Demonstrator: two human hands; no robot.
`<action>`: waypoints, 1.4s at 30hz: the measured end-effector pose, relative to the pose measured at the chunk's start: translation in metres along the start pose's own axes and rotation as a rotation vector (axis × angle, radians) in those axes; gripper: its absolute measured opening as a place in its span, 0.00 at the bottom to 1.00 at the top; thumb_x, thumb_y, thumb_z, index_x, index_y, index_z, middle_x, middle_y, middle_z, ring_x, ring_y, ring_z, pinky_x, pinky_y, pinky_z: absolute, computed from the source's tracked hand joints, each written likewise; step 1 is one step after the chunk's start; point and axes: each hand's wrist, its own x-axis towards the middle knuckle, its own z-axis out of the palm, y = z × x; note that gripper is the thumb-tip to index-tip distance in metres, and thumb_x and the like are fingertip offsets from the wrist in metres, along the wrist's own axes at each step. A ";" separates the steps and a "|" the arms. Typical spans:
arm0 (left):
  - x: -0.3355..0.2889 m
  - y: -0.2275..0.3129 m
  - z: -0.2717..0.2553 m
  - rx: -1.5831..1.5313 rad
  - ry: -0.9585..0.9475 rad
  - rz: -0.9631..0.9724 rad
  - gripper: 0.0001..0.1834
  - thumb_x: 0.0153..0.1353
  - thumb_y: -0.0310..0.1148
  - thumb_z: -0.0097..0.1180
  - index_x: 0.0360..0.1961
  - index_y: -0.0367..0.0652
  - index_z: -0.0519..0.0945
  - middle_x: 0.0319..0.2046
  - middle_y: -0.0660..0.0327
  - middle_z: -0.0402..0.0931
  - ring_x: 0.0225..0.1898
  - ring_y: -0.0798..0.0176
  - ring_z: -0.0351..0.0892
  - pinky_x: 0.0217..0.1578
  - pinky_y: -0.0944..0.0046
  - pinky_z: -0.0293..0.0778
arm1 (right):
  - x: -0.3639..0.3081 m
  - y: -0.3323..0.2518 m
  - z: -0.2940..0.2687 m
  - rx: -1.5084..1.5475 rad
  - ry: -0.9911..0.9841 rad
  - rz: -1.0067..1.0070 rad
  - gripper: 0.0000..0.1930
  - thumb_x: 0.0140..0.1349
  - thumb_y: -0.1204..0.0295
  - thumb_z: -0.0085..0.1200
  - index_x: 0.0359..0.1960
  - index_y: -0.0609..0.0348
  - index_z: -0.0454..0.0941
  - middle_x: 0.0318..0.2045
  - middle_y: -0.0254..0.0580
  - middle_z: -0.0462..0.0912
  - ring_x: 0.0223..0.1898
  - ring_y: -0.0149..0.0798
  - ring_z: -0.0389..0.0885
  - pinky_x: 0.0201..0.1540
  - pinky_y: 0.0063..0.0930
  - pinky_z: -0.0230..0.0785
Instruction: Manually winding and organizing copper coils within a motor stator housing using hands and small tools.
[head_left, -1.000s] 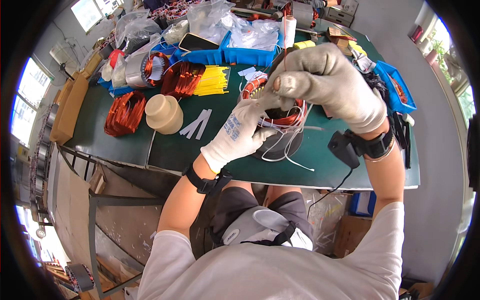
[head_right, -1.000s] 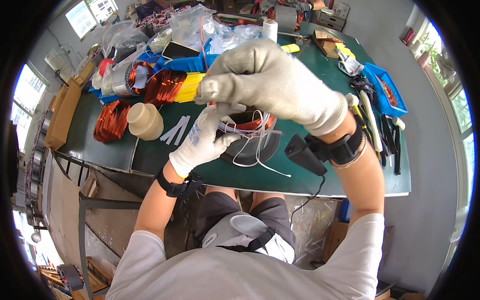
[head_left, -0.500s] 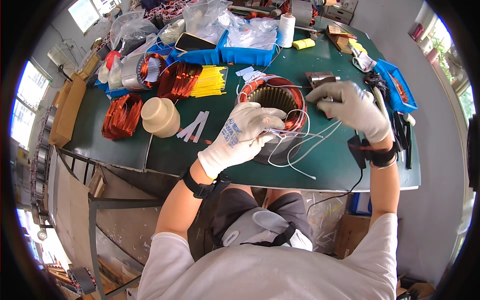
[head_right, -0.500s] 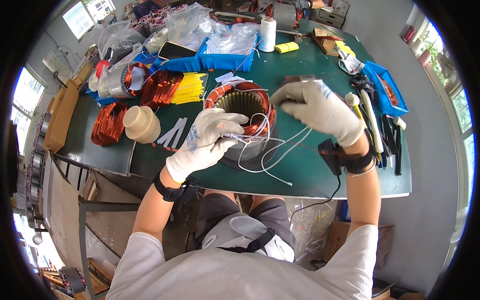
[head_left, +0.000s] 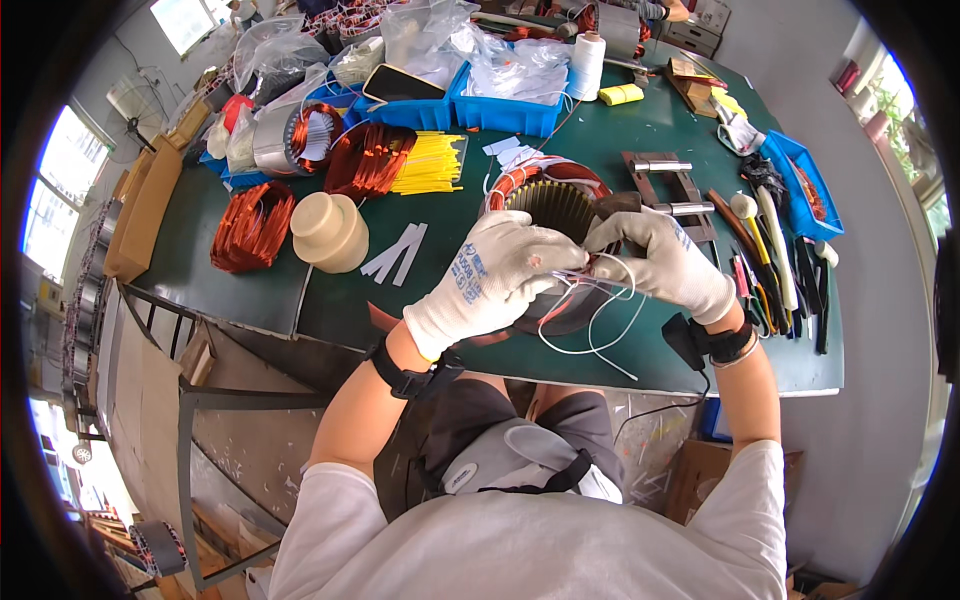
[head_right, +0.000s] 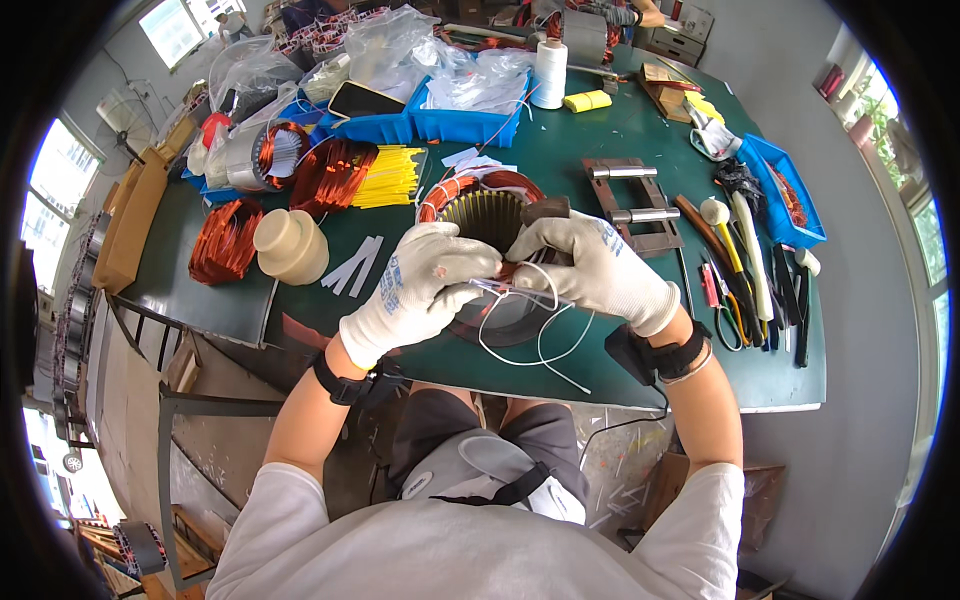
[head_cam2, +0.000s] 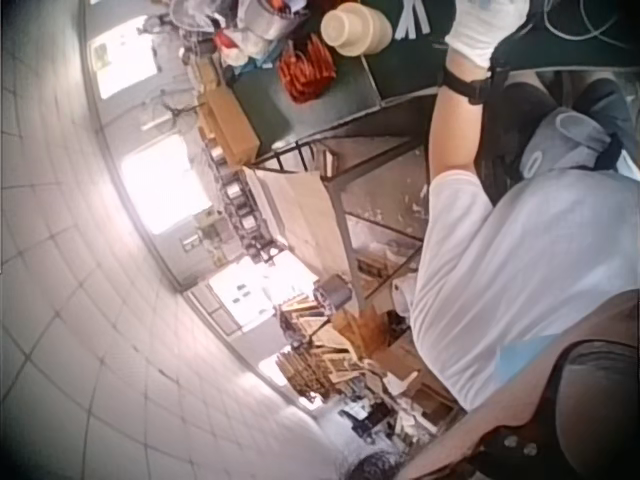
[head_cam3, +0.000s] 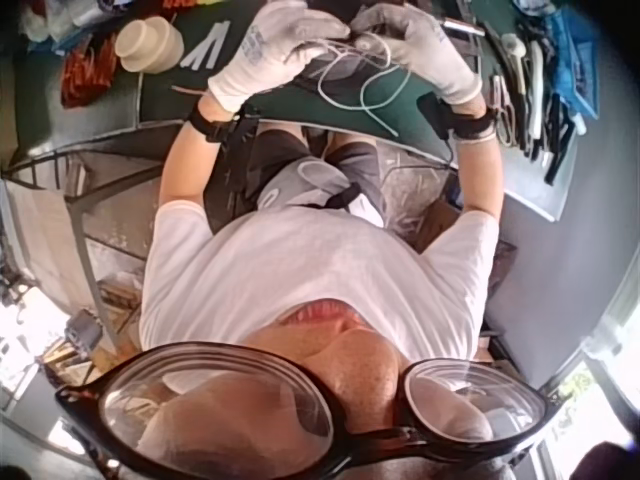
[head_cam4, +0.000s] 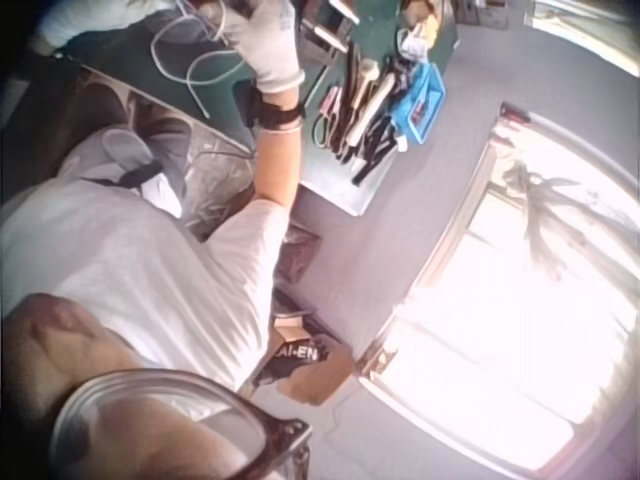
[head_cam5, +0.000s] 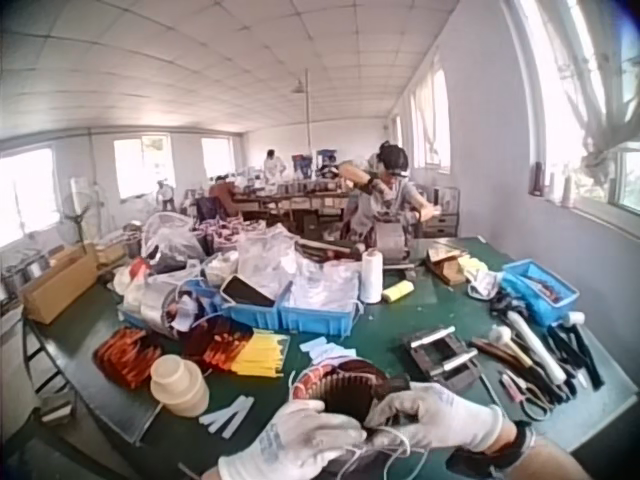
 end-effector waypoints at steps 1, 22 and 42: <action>0.000 0.000 0.000 0.033 -0.013 0.033 0.21 0.51 0.23 0.62 0.46 0.57 0.80 0.48 0.67 0.82 0.44 0.55 0.79 0.54 0.51 0.69 | -0.001 0.002 0.002 -0.005 0.010 -0.011 0.14 0.58 0.68 0.69 0.40 0.64 0.83 0.35 0.38 0.84 0.36 0.28 0.80 0.41 0.25 0.74; -0.005 0.000 -0.009 0.024 -0.137 -0.044 0.16 0.52 0.27 0.60 0.42 0.57 0.84 0.54 0.70 0.81 0.53 0.53 0.72 0.61 0.52 0.62 | 0.034 0.015 -0.012 -0.205 0.257 -0.007 0.17 0.58 0.75 0.62 0.50 0.59 0.84 0.33 0.41 0.85 0.32 0.30 0.79 0.38 0.25 0.73; -0.003 -0.002 -0.008 -0.064 -0.075 -0.054 0.15 0.49 0.25 0.61 0.38 0.57 0.84 0.51 0.68 0.83 0.47 0.51 0.74 0.56 0.52 0.64 | 0.012 0.020 -0.049 -0.119 0.322 0.046 0.07 0.55 0.82 0.58 0.33 0.58 0.85 0.39 0.40 0.87 0.31 0.34 0.85 0.33 0.28 0.77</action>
